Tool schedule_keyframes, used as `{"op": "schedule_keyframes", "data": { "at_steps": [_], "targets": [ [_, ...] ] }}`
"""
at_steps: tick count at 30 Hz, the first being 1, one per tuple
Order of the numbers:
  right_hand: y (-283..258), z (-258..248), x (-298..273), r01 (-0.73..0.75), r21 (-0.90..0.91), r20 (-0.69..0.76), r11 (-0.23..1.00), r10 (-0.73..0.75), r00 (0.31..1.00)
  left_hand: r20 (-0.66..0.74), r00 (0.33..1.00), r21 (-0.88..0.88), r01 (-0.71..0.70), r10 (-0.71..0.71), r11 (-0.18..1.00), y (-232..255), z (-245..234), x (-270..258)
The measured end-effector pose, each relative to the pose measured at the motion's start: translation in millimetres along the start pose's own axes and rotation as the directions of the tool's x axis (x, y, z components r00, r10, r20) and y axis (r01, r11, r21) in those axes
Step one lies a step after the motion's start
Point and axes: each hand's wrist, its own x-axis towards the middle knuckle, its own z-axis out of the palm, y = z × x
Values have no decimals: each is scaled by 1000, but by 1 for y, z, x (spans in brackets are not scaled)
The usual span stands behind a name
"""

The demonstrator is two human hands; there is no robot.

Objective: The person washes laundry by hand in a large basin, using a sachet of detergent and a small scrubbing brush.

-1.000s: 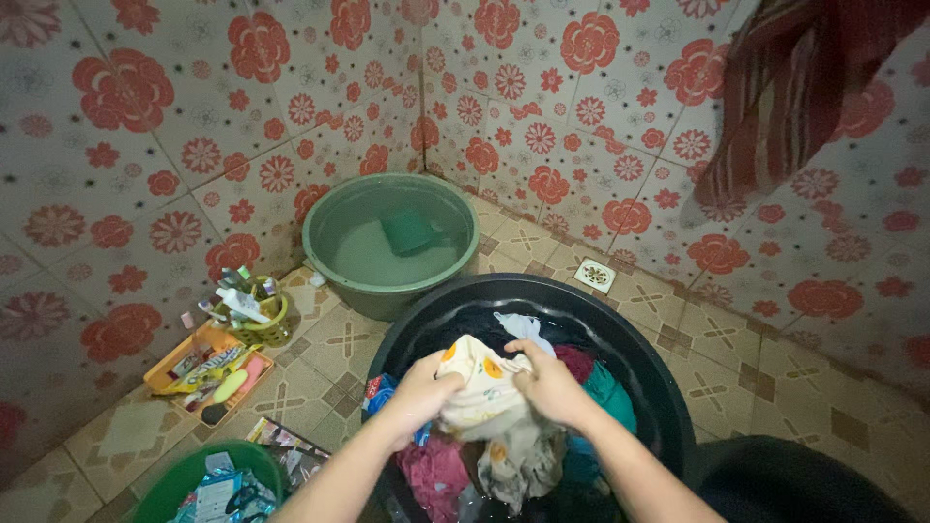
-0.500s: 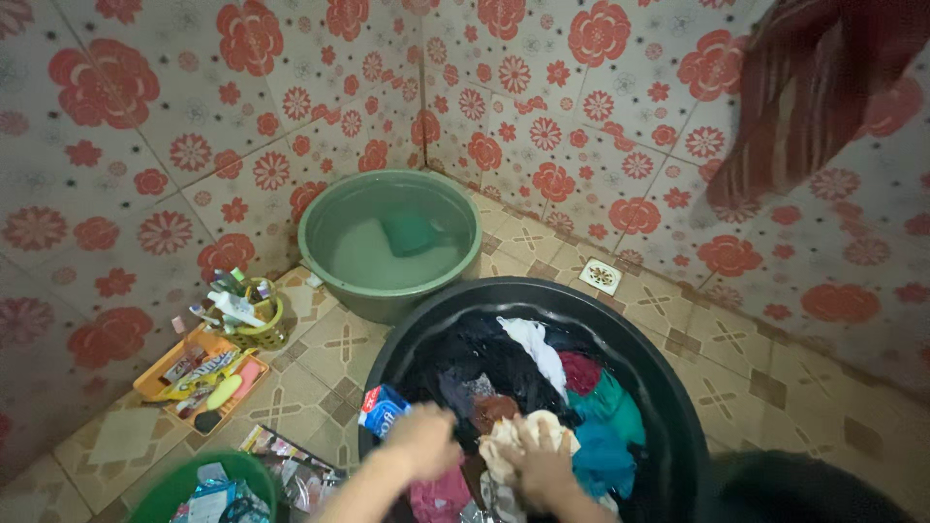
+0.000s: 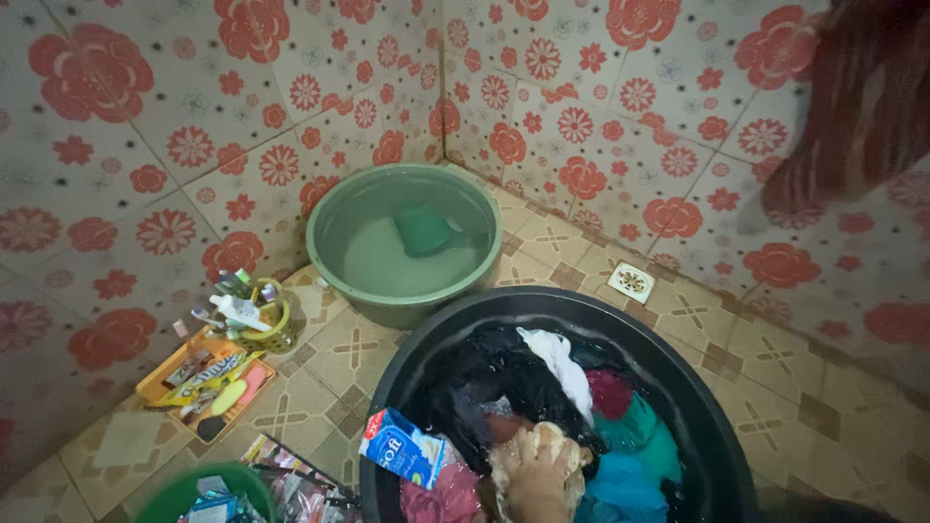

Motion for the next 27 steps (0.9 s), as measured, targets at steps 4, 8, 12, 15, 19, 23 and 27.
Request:
{"op": "schedule_keyframes", "data": {
  "at_steps": [4, 8, 12, 15, 19, 23, 27],
  "targets": [
    [1, -4, 12, -31, 27, 37, 999, 30, 999, -183, 976, -38, 110, -115, 993, -6, -19, -11],
    [16, 6, 6, 26, 111, -2, 994, -26, 1000, -591, 748, -81, 318, -302, 945, -63, -81, -53],
    [46, 20, 2, 176, 311, -217, 934, -110, 970, -540, 655, -253, 473, -529, 844, -109, -109, -90],
    [64, 9, -7, 280, 506, -420, 816, -50, 906, -461, 691, -253, 499, -557, 829, -118, -93, -84],
    [72, -69, -50, 205, 311, -409, 928, -64, 910, -583, 708, -334, 239, -399, 912, -95, -90, -90],
    [65, -127, -95, 566, 380, -661, 731, -213, 719, -605, 748, -427, -17, -272, 904, -37, -114, -116],
    [48, -161, -127, 665, 624, -620, 410, -258, 741, -783, 613, -416, -394, -103, 820, 8, -135, -149]
  ]
}}
